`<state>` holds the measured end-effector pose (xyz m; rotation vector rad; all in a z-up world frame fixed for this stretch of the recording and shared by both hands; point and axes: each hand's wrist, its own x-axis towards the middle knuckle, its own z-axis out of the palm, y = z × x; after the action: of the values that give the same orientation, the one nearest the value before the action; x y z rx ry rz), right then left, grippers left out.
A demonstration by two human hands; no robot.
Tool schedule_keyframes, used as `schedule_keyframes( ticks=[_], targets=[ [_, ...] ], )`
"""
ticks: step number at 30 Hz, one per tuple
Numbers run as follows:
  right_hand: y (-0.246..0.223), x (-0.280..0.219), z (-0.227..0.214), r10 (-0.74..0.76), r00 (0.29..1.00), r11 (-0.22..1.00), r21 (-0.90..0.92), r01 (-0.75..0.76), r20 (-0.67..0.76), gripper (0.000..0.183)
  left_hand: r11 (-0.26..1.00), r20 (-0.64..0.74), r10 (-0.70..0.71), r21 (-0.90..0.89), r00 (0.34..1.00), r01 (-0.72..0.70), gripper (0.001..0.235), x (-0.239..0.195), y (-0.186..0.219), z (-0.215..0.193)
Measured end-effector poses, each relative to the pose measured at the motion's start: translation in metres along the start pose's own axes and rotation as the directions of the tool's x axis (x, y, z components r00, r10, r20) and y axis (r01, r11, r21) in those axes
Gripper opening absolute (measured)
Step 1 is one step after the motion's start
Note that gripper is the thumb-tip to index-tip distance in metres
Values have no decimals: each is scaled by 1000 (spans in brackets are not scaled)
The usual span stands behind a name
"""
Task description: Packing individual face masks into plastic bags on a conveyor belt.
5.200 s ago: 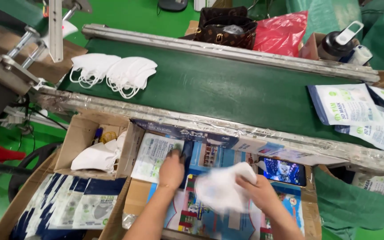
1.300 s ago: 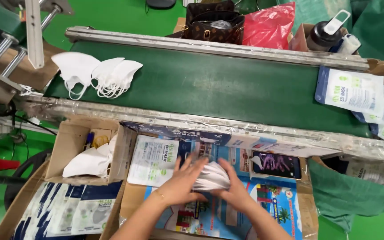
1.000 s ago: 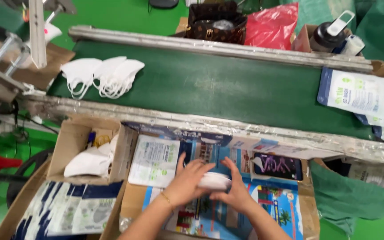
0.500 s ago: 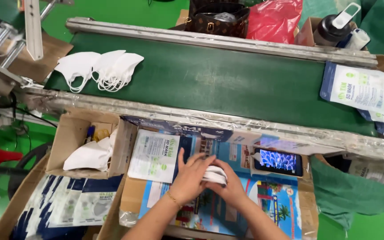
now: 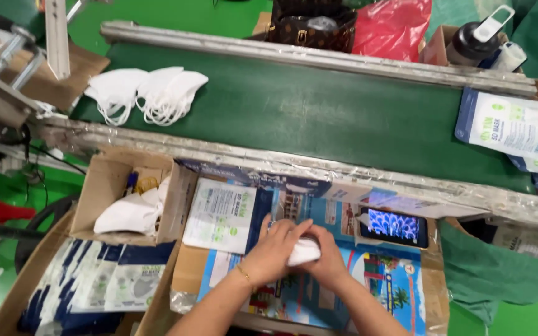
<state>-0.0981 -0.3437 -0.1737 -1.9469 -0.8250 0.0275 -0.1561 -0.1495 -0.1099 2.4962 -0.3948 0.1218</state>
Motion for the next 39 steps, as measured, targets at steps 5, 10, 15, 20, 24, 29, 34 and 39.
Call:
schedule_keyframes(
  ticks=[5,10,15,20,24,29,34,39],
  targets=[
    [-22,22,-15,329,925,903,224,-368,192,41,978,-24,-203,-45,979,202,79,9,-2,-8],
    [-20,25,-50,229,917,962,68,-265,327,35,985,-186,51,-154,981,-80,74,-1,-5,-5],
    [-36,14,-123,359,846,871,185,-455,393,35,910,-322,-412,-105,852,401,39,-18,-56,19],
    [84,-25,-118,444,843,685,492,-538,303,22,798,-189,-570,106,799,594,45,-9,-77,40],
    [-2,-7,-120,451,859,724,463,-512,243,18,742,-230,-625,124,746,659,39,1,-67,19],
    [-58,-13,-105,72,965,508,824,-252,251,17,712,-309,-675,-38,670,701,28,-7,-99,30],
    [-51,21,-77,525,802,814,105,-571,286,25,812,-465,-584,-337,665,477,20,-17,-69,-3],
    [-60,7,-41,392,717,613,417,-671,576,32,866,-470,-496,-333,730,374,18,-23,-25,-10]
  ],
)
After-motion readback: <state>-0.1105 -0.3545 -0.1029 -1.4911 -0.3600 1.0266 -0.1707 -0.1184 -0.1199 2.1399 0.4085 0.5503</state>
